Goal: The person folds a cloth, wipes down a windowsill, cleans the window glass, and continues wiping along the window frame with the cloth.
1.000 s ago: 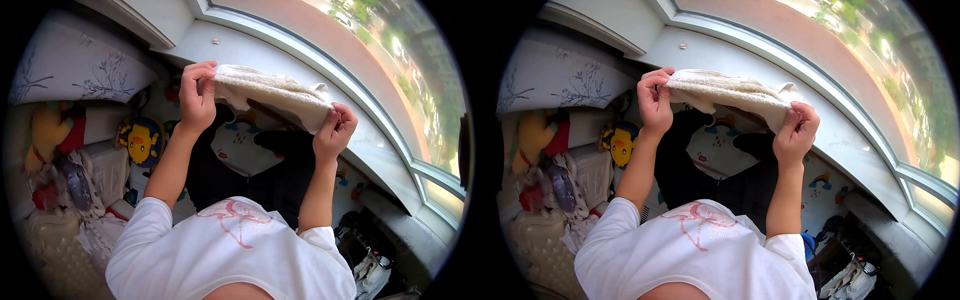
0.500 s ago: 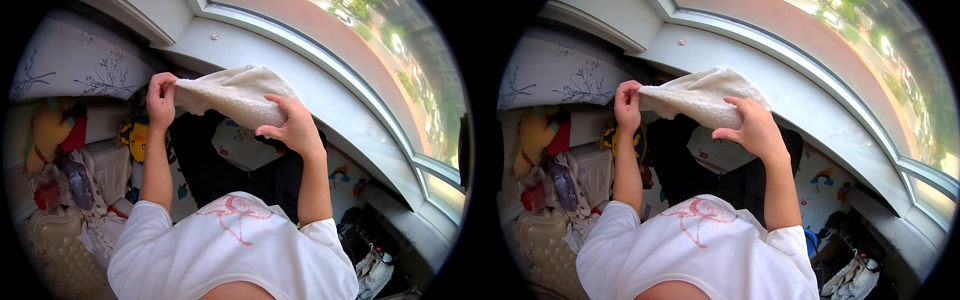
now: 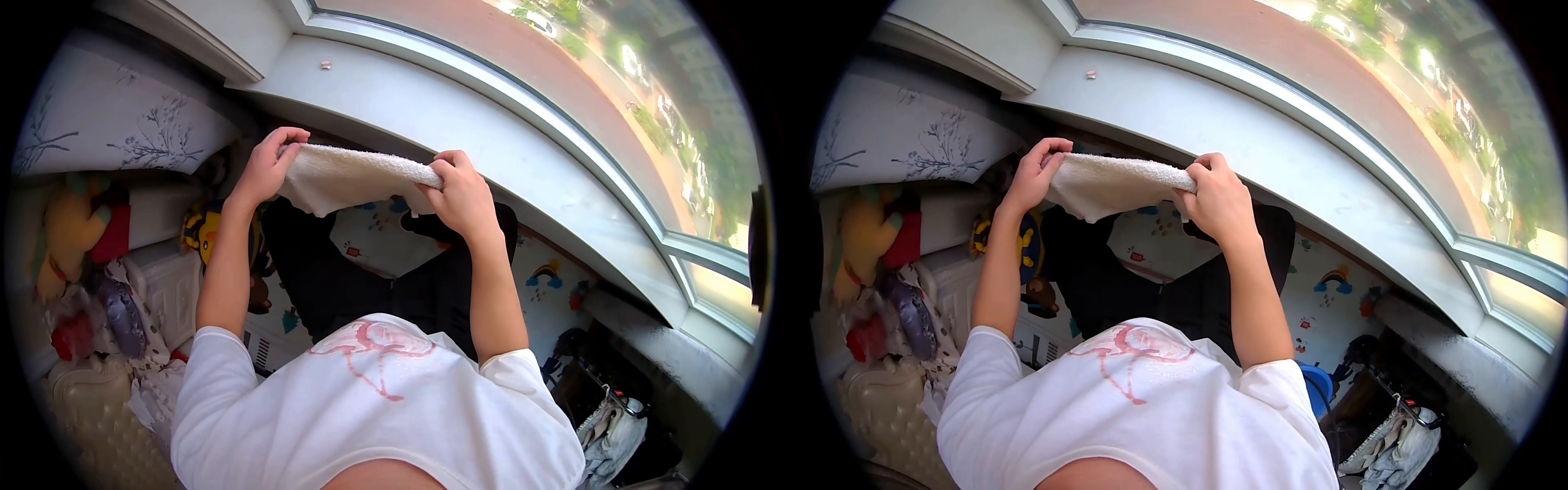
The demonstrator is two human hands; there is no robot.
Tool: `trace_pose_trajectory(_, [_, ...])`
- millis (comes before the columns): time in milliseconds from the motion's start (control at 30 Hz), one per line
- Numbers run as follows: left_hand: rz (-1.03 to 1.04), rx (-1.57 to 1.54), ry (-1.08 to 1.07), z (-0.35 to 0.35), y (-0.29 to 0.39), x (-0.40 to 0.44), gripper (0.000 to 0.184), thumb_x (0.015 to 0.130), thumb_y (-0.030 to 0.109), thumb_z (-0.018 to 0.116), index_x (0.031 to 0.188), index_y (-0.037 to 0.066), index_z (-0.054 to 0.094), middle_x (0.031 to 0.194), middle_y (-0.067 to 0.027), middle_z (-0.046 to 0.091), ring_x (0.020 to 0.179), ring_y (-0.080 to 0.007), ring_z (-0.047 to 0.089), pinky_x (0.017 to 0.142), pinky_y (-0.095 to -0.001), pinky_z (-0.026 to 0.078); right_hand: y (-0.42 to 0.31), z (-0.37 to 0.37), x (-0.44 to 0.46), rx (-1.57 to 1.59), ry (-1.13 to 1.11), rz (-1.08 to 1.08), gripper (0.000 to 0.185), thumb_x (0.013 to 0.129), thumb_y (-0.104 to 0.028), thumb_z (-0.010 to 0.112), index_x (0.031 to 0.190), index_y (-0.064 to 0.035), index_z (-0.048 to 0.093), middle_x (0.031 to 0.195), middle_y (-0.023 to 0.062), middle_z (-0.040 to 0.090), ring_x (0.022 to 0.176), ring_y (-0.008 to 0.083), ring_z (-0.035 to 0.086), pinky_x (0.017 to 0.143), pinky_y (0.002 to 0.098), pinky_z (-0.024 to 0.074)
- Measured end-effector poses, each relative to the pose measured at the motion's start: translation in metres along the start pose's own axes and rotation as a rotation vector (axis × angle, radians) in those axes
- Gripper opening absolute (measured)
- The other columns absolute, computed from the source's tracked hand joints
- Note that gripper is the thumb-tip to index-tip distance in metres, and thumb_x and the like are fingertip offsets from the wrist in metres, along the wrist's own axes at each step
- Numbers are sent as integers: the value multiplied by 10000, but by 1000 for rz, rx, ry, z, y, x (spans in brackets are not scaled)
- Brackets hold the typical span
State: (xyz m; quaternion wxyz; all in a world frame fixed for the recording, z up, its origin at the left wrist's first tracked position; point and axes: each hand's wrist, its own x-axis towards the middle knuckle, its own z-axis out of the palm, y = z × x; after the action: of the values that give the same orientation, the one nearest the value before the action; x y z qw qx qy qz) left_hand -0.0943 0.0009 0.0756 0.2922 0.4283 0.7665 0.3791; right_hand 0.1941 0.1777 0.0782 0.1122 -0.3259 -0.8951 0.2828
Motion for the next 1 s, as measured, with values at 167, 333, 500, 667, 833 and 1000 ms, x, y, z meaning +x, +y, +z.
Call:
trace_pose_trajectory(167, [-82,108,-202,7,2,20,300,951,173,634,1222,46,613,1033,-95,678,974,-188,638,921,-318,487,1,-2,-6,51,-56,102,212,831,-233,741,940,-61,683,929,102,667,916,311,659,797,414,538])
trace_pose_trajectory(333, [-92,315,-459,-4,68,16,685,626,238,914,1237,99,637,968,-101,689,900,-221,665,875,-346,518,-1,-34,-14,317,-176,232,251,821,-234,763,1002,-64,729,925,137,724,875,325,687,800,404,538])
trace_pose_trajectory(500, [228,270,-381,-41,135,28,498,697,113,863,1150,27,675,969,-73,690,886,-177,647,828,-298,517,-18,-109,-9,370,-11,75,247,793,-165,774,994,-30,725,845,148,712,762,299,679,721,358,530])
trace_pose_trajectory(667, [629,387,-34,-65,215,41,421,761,63,826,1158,45,685,1026,-53,689,934,-153,641,822,-288,528,-45,-181,0,250,354,-120,240,765,-101,793,975,-14,716,814,142,701,712,266,676,673,322,526])
trace_pose_trajectory(833, [941,345,273,-52,230,55,349,748,79,835,1075,86,713,940,-36,662,835,-169,635,737,-291,536,-45,-202,1,172,586,-209,248,739,-50,805,970,-38,718,863,116,708,720,242,687,663,312,539])
trace_pose_trajectory(1000, [853,348,181,-9,169,55,350,679,38,852,998,89,716,904,-63,621,880,-252,594,745,-360,520,-7,-162,-8,94,409,-195,260,711,-28,789,955,-67,708,889,106,688,821,312,654,734,386,527])
